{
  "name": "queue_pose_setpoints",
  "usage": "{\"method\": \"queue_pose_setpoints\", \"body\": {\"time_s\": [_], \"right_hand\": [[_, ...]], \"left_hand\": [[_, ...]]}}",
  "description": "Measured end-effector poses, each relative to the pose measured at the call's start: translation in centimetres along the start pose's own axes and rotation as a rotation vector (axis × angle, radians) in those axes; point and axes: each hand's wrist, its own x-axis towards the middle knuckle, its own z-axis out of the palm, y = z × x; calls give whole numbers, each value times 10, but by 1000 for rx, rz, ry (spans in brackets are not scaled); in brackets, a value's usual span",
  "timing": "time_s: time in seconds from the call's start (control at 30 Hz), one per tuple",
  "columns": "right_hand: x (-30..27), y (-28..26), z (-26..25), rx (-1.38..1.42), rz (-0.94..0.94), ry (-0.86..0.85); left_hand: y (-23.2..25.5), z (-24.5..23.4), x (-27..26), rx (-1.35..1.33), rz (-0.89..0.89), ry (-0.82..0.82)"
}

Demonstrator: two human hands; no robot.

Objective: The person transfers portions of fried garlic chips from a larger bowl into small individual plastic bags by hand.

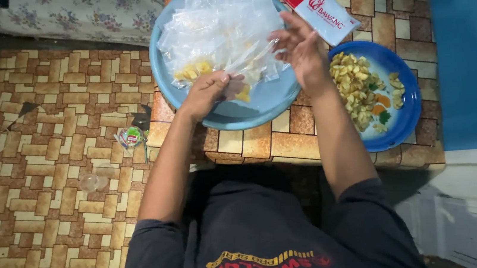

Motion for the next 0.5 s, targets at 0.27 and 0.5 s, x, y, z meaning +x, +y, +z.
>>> {"method": "queue_pose_setpoints", "body": {"time_s": [0.27, 0.5], "right_hand": [[-18, 44, 26, -511, 33, -118], [-13, 51, 16, -587, 60, -76]], "left_hand": [[15, 4, -5, 120, 28, -31], [-6, -9, 4, 442, 176, 86]]}}
